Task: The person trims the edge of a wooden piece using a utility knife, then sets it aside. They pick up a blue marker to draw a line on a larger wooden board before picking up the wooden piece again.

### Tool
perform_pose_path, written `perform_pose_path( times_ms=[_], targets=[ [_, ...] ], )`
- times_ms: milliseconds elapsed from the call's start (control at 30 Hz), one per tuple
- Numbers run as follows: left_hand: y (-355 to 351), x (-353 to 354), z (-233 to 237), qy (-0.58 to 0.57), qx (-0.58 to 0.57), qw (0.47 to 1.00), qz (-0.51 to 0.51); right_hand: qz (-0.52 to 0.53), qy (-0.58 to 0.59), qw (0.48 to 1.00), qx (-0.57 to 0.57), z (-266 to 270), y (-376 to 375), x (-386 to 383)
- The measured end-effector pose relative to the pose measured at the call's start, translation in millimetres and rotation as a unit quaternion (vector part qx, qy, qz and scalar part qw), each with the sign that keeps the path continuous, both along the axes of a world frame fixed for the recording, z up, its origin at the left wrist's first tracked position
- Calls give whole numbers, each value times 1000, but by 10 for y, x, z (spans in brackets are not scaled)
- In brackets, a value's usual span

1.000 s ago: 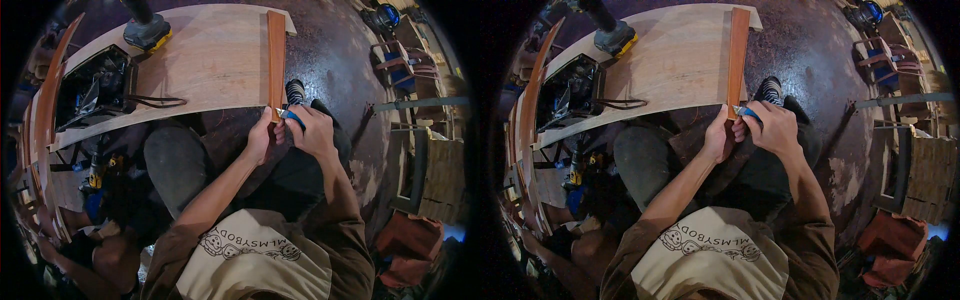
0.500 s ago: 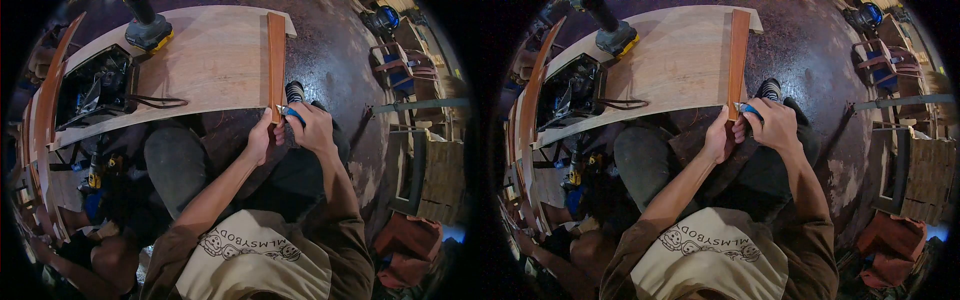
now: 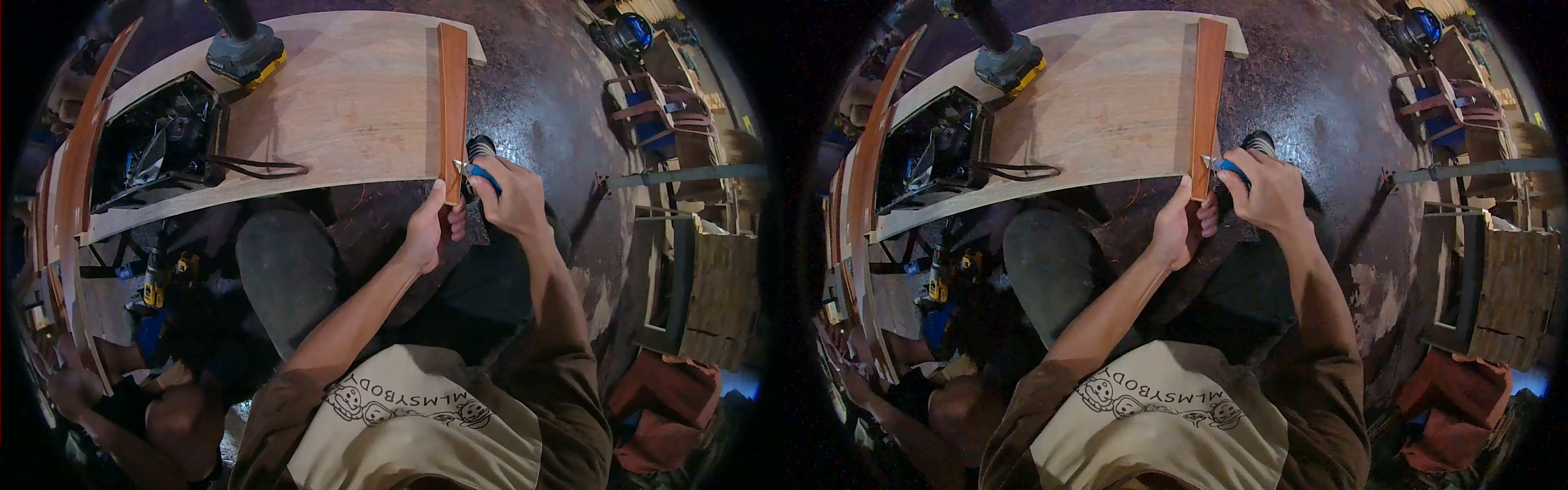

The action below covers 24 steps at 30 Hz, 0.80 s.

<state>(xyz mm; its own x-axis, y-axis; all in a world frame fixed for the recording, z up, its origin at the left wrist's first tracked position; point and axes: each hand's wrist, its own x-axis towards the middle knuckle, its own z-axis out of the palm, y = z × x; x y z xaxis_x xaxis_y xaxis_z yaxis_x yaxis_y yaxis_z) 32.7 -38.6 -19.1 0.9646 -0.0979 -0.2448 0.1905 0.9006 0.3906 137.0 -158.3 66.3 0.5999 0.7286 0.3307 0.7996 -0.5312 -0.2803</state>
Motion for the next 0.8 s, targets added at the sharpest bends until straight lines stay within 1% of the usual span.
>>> perform_pose_path(
  times_ms=[167,267,333,433,467,500,567,600,667,700,767,800],
  targets=[
    [6,8,-21,-11,-12,1000,-1,9,-10,1000,3,-25,7,61],
    [4,-3,-15,-8,-3,1000,3,-2,2,1000,-1,-9,20,64],
    [-1,-7,-7,-13,-7,1000,6,-25,-10,1000,-12,-20,29,131],
    [2,-45,31,10,-11,1000,0,-52,-19,998,-19,-62,43,371],
    [-61,-131,26,-1,0,1000,-13,-79,-14,997,-9,-95,-5,553],
    [-65,-184,25,-14,16,999,-26,-78,-15,997,-4,-93,-21,740],
    [-13,-163,26,-9,1,1000,-19,-155,73,985,-19,-102,-94,1002],
    [16,-139,20,-5,-5,1000,-20,-157,74,985,-21,-148,-114,1051],
    [43,-114,27,-2,-12,1000,-24,-209,105,971,43,-243,-186,1121],
    [52,-119,40,-10,-17,1000,-18,-211,106,971,43,-244,-209,1094],
    [59,-125,46,-18,-20,999,-17,-194,178,961,85,-275,-262,985],
    [47,-119,47,-26,-10,1000,-9,-197,178,960,86,-284,-285,910]
  ],
)
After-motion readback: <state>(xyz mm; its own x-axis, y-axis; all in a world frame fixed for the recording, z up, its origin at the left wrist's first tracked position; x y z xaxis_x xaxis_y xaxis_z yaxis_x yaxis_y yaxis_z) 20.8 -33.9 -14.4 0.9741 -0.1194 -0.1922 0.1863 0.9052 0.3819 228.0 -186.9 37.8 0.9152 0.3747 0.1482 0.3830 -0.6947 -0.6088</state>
